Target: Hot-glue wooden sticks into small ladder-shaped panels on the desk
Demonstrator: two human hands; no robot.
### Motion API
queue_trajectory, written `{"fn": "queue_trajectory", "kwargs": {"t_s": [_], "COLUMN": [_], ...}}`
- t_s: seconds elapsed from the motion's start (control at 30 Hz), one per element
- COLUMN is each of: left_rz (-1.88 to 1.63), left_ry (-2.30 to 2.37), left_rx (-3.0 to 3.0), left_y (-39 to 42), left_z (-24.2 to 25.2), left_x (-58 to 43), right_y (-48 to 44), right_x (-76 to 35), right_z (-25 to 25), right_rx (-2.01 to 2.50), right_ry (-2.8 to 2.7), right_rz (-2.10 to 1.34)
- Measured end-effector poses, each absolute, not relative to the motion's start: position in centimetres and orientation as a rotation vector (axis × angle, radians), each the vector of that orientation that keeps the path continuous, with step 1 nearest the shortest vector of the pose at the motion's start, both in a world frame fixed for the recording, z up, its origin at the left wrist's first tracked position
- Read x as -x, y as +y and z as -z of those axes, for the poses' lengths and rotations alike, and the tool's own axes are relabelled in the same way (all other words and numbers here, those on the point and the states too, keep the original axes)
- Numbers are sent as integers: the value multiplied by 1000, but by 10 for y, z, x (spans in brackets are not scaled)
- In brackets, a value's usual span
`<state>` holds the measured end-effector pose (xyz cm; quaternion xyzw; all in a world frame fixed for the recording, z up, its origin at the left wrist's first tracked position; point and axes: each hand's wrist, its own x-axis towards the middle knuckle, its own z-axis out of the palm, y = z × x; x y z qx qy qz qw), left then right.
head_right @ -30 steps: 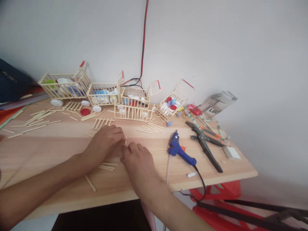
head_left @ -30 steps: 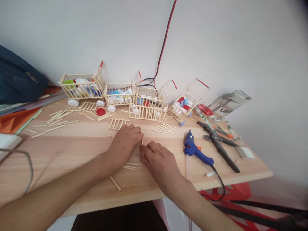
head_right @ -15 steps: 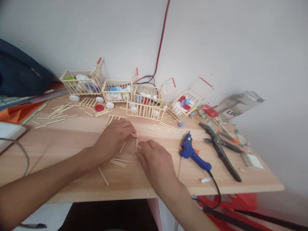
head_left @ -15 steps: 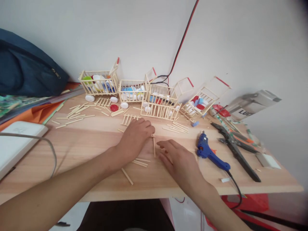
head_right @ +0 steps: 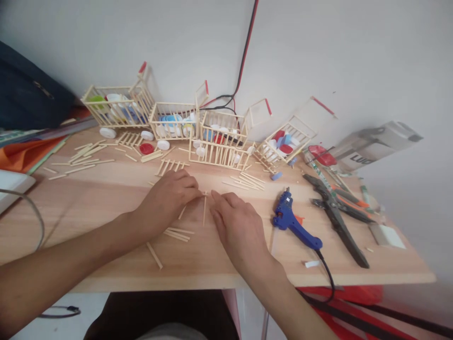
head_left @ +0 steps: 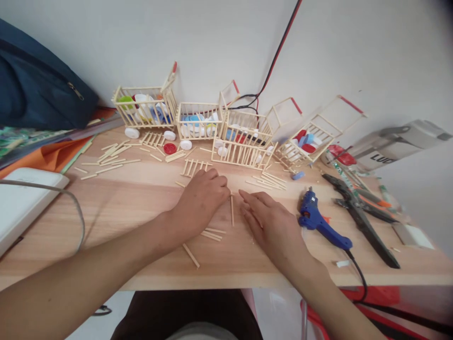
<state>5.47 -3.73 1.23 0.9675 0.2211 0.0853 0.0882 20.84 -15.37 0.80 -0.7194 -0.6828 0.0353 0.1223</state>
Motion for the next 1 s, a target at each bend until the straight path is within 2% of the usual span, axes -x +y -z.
{"fn": "queue_trajectory", "kwargs": {"t_s": [0.23,0.47,1.0], "left_rz": [-216,-465,-409], "left_ry": [662,625,750], "left_rx": [-2873,-2891,-2848], "left_y": [-36,-29,-22], "left_z": [-12,0,-7], "left_x": [-56,-51,-42], "right_y": [-142,-135,-134], "right_x": [-221,-232,-232], "right_z": [-9,-3,-4], "right_rx": [1885,1763,1700], "right_ry": [-2104,-2236,-2203], "right_rz": [-195,-437,-396]}}
